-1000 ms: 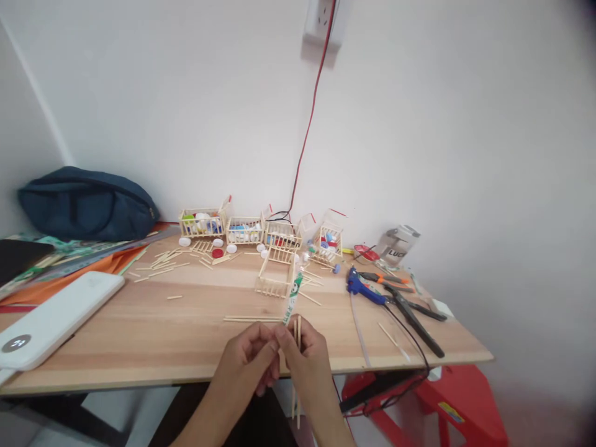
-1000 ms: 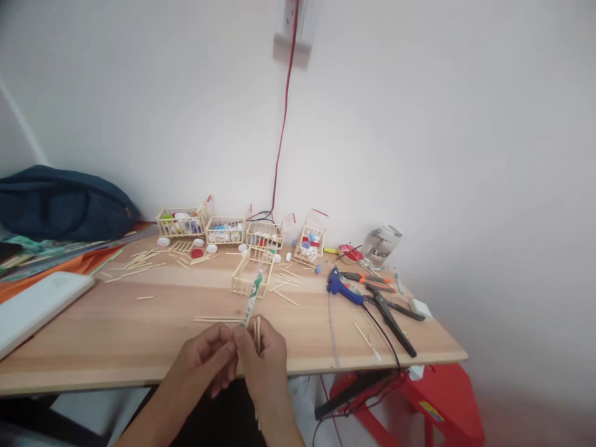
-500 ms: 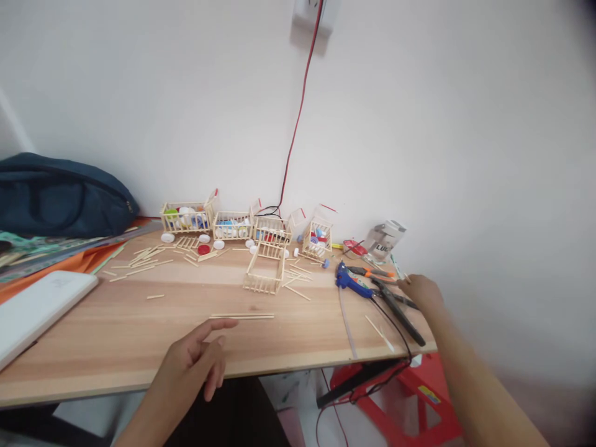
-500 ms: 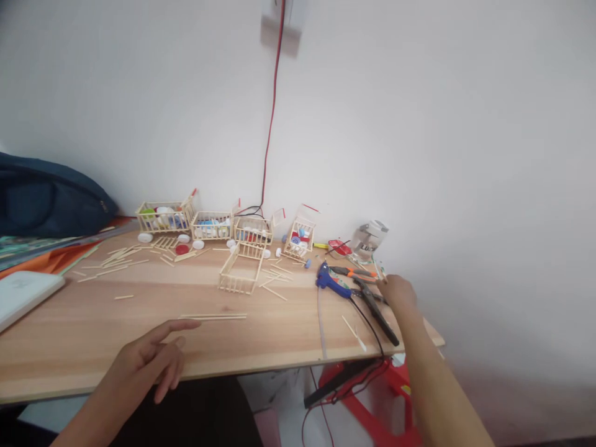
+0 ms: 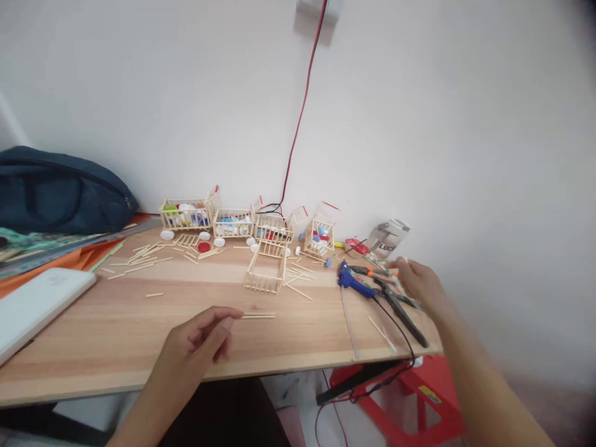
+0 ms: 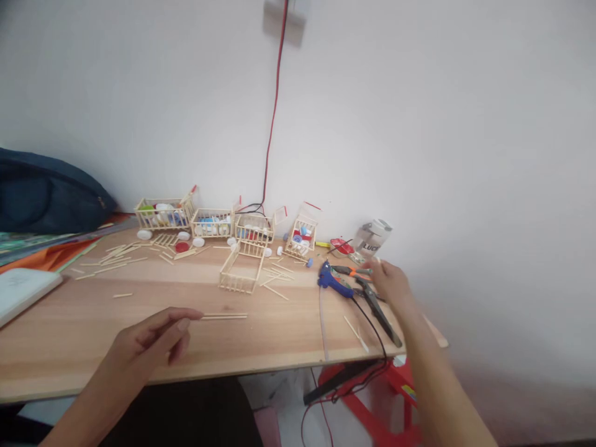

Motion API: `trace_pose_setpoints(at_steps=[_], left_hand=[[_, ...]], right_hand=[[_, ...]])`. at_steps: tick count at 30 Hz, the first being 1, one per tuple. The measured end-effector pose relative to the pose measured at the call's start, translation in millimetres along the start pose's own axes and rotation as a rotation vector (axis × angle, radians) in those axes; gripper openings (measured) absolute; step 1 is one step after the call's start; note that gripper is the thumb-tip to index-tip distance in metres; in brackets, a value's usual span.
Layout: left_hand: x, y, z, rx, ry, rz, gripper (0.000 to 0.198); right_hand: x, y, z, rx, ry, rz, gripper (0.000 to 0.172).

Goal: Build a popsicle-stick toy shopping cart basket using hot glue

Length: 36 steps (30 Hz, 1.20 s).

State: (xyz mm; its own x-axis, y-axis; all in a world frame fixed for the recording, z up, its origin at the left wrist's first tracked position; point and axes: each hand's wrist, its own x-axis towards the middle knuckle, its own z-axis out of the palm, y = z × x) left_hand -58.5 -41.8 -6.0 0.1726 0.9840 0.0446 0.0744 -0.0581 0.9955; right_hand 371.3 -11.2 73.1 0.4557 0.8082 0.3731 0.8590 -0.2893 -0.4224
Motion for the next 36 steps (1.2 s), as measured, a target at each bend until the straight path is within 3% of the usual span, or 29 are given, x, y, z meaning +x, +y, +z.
trace_pose_setpoints(at_steps=[2,4,6,9,11,16,21,26,32,36], left_hand=[[0,11,15.7,0.024,-0.075,0.029,0.033],[-3,21,35.8,0.008,-0.186,0.038,0.031],[-7,25,55.2,-0.045,-0.320,0.016,0.034],[-13,18,72.6,-0.170,-0.542,-0.036,0.040],[-13,9,73.1,-0.206,-0.544,-0.126,0.044],[-8,-4,54.0,-0.156,-0.438,-0.120,0.044],[-6,3,42.2,-0.115,-0.466,-0.157,0.045],[-4,6,33.1,-0.086,-0.469,-0.174,0.048],[1,9,18.3,-0.003,-0.528,-0.213,0.046],[6,20,5.7,0.267,-0.468,-0.075,0.032]], right_hand=[[-41,-43,10,0.242,-0.123,-0.021,0.058],[-86,-89,26,0.908,-0.346,0.079,0.046],[-123,-130,44,1.371,-0.460,0.176,0.042],[-155,-169,66,1.698,-0.381,0.271,0.035],[-160,-178,76,1.792,-0.338,0.306,0.032],[-150,-167,84,1.825,-0.410,0.381,0.045],[-147,-155,85,1.705,-0.531,0.386,0.030],[-149,-154,87,1.632,-0.601,0.379,0.033],[-139,-142,90,1.364,-0.530,0.127,0.031],[-135,-131,90,1.091,-0.452,-0.013,0.034]])
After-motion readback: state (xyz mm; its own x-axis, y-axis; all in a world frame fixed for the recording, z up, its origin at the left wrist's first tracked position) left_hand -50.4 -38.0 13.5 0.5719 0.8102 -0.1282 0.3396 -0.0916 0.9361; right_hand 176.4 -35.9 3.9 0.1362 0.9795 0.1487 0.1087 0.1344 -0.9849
